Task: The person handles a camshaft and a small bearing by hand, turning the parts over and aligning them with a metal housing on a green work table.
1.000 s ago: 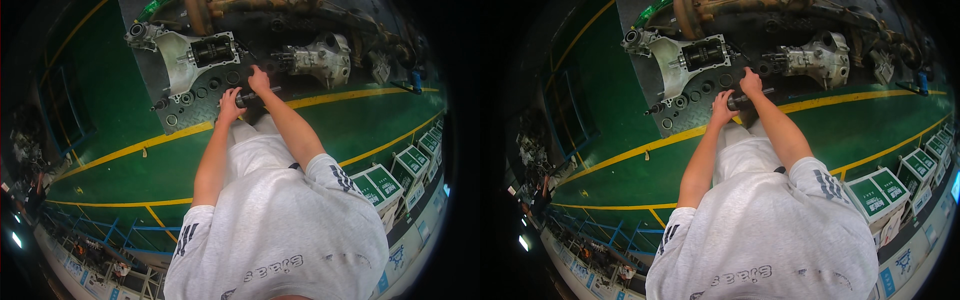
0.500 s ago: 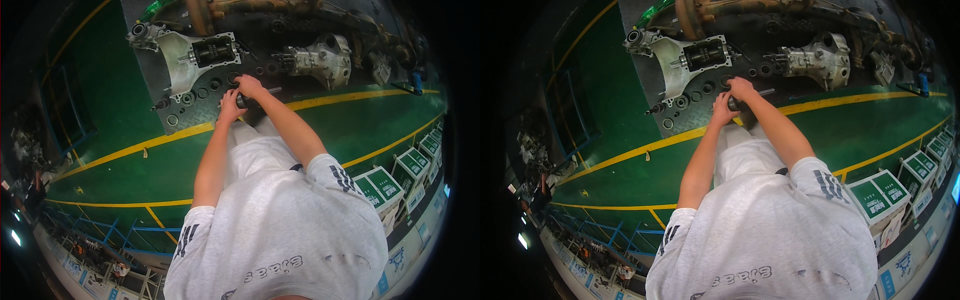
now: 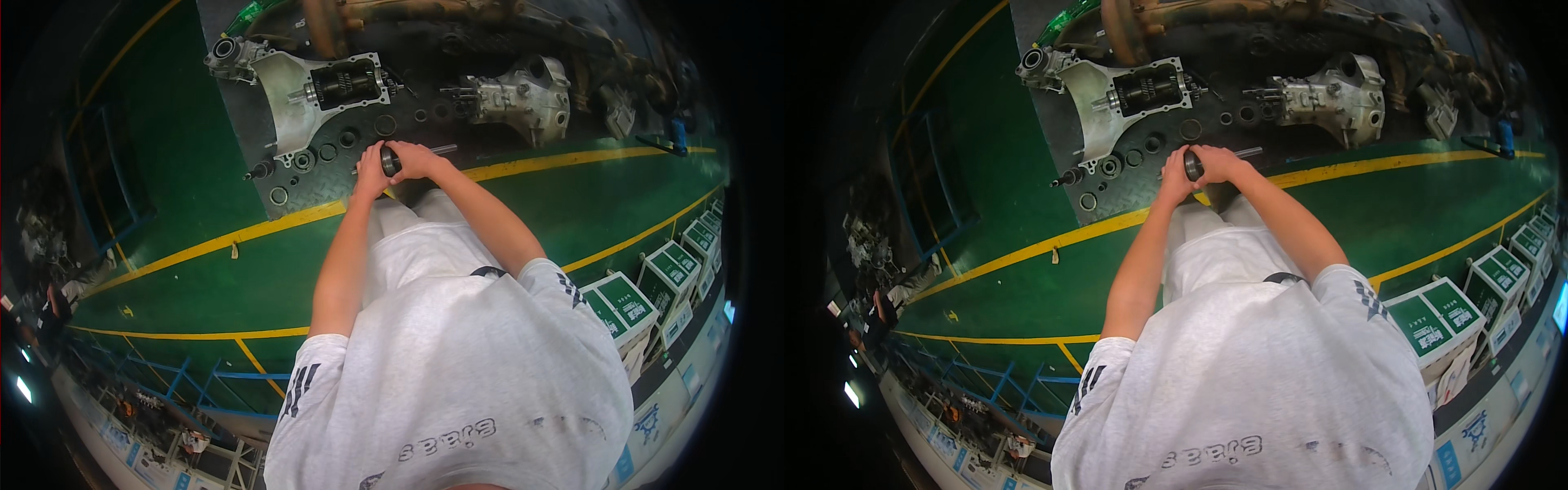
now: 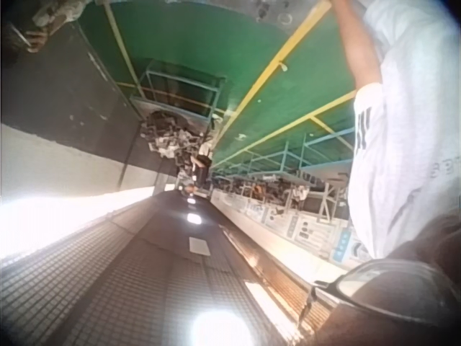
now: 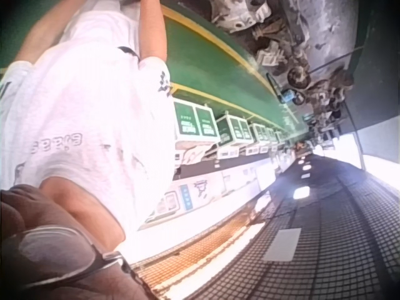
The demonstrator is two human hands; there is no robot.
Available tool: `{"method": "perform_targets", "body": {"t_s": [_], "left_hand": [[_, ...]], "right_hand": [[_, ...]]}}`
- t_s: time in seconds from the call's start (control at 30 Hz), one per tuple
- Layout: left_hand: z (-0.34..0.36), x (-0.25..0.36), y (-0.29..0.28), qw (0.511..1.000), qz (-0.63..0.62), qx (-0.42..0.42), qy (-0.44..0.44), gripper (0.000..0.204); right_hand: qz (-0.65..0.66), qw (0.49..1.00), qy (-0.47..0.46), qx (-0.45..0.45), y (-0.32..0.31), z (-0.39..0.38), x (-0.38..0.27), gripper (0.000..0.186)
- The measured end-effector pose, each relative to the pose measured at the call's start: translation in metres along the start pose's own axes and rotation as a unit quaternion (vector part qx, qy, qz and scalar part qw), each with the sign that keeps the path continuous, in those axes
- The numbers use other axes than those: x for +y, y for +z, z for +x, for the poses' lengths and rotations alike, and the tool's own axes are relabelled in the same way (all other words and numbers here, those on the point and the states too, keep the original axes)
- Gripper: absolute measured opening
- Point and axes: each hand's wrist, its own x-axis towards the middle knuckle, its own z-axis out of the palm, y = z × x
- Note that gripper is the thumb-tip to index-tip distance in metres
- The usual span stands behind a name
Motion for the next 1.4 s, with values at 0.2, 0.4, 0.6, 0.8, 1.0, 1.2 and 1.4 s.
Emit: {"method": "perform_targets", "body": {"t_s": [0.2, 0.4, 0.6, 0.8, 1.0, 1.2, 1.4], "left_hand": [[0.003, -0.013, -0.001, 0.999, 0.024, -0.017, 0.043, 0.085], [-0.006, -0.02, -0.002, 0.998, -0.036, 0.036, 0.04, 0.071], [-0.014, -0.012, -0.008, 0.992, 0.1, 0.058, 0.047, 0.06], [-0.007, -0.007, -0.017, 0.988, 0.149, 0.012, 0.046, 0.054], [-0.005, -0.003, -0.019, 0.986, 0.161, -0.029, 0.029, 0.044], [-0.005, 0.013, -0.021, 0.992, 0.126, -0.031, 0.008, 0.041], [-0.004, 0.021, -0.028, 0.99, 0.138, -0.029, 0.021, 0.04]], "right_hand": [[0.021, 0.999, -0.018, 0.034, 0.006, 0.0, 0.006, 0.085], [0.027, 0.998, 0.032, -0.037, -0.006, -0.001, -0.007, 0.087], [0.049, 0.999, 0.016, 0.006, 0.002, -0.004, -0.002, 0.084], [0.021, 0.997, 0.043, 0.063, 0.016, 0.001, -0.008, 0.073], [0.032, 0.995, 0.016, 0.088, 0.022, 0.0, 0.004, 0.068], [0.055, 0.995, -0.029, 0.081, 0.018, -0.003, 0.015, 0.062], [0.056, 0.997, 0.005, 0.045, 0.006, -0.009, 0.013, 0.056]]}}
